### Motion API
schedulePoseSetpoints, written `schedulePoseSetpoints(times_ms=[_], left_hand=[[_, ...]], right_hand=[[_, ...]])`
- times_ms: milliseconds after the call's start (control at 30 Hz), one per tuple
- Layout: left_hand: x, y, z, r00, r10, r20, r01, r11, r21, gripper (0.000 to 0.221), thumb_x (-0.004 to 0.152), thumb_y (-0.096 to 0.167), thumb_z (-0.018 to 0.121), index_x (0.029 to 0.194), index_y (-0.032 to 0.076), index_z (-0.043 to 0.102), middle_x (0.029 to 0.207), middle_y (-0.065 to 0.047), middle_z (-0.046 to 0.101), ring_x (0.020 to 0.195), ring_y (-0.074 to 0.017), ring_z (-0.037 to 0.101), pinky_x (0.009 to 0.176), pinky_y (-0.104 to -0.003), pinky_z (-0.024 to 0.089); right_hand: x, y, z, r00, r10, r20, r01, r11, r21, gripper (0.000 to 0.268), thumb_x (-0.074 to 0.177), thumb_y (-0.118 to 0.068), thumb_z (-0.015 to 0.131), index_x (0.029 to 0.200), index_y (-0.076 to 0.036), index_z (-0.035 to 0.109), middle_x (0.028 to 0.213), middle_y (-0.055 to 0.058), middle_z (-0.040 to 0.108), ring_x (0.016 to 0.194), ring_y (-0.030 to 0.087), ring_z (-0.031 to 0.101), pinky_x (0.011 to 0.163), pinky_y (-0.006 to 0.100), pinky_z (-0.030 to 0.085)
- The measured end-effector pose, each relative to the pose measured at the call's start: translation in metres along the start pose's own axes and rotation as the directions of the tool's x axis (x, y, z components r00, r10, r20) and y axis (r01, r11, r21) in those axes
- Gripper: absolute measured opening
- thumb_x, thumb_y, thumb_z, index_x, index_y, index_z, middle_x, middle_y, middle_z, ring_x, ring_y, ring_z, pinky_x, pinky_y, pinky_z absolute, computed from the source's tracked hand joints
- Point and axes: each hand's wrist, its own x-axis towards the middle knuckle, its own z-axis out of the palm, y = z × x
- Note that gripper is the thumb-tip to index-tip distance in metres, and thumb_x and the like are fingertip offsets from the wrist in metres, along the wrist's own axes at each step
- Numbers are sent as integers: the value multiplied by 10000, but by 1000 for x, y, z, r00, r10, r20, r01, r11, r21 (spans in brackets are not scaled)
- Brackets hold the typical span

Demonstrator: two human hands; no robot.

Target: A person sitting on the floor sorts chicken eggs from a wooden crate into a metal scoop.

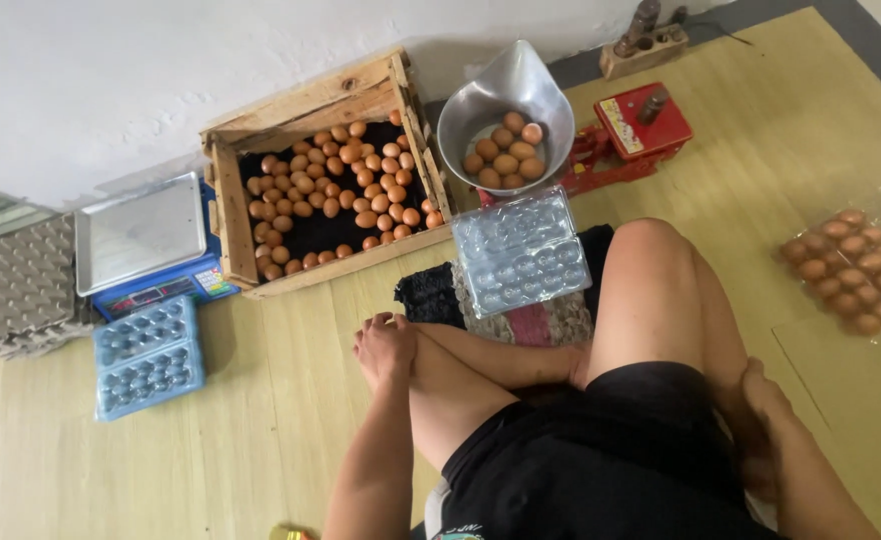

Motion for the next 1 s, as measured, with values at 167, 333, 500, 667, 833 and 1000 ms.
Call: schedulePoseSetpoints(times_ms=[167,333,500,667,833,1000], left_hand=[[1,-19,19,995,62,-80,-65,997,-40,353,807,304,372,1040,122,565,1144,-37,507,1111,-229,390,957,-393,276],[6,-27,36,984,90,-155,-98,994,-45,331,789,343,413,1022,154,552,1161,9,482,1126,-213,364,933,-402,280],[5,-17,42,983,27,-179,-32,999,-21,336,784,330,433,1019,127,561,1159,-31,479,1127,-229,369,951,-408,267],[6,3,38,992,-52,-119,58,997,55,356,786,326,409,1053,144,557,1181,-35,450,1157,-242,340,977,-411,242],[4,17,32,992,-84,-98,93,991,98,384,802,345,376,1089,145,535,1208,-52,436,1187,-240,310,993,-401,220],[30,-9,48,985,-28,-170,48,992,115,314,777,383,452,996,208,592,1088,-24,508,1125,-242,407,956,-425,299]], right_hand=[[24,5,5,998,-61,15,61,998,-3,757,853,-490,123,1263,114,327,1266,321,342,1176,420,327,969,427,230],[23,2,-2,993,-101,66,101,995,5,758,869,-472,99,1244,147,324,1249,319,365,1129,434,374,931,427,286],[94,33,8,984,-179,17,179,970,-162,848,872,-528,76,1187,190,400,1179,374,424,1092,475,405,918,449,285],[121,54,20,912,-363,-191,323,922,-212,612,924,-405,228,1036,81,583,1003,293,568,911,455,517,768,475,381],[91,14,26,788,-448,-422,477,878,-40,313,929,-259,434,992,8,584,936,204,596,838,382,539,724,450,398],[7,-86,41,475,-734,-487,850,525,38,198,886,-155,548,1030,-20,559,995,163,592,944,326,547,790,395,458]])
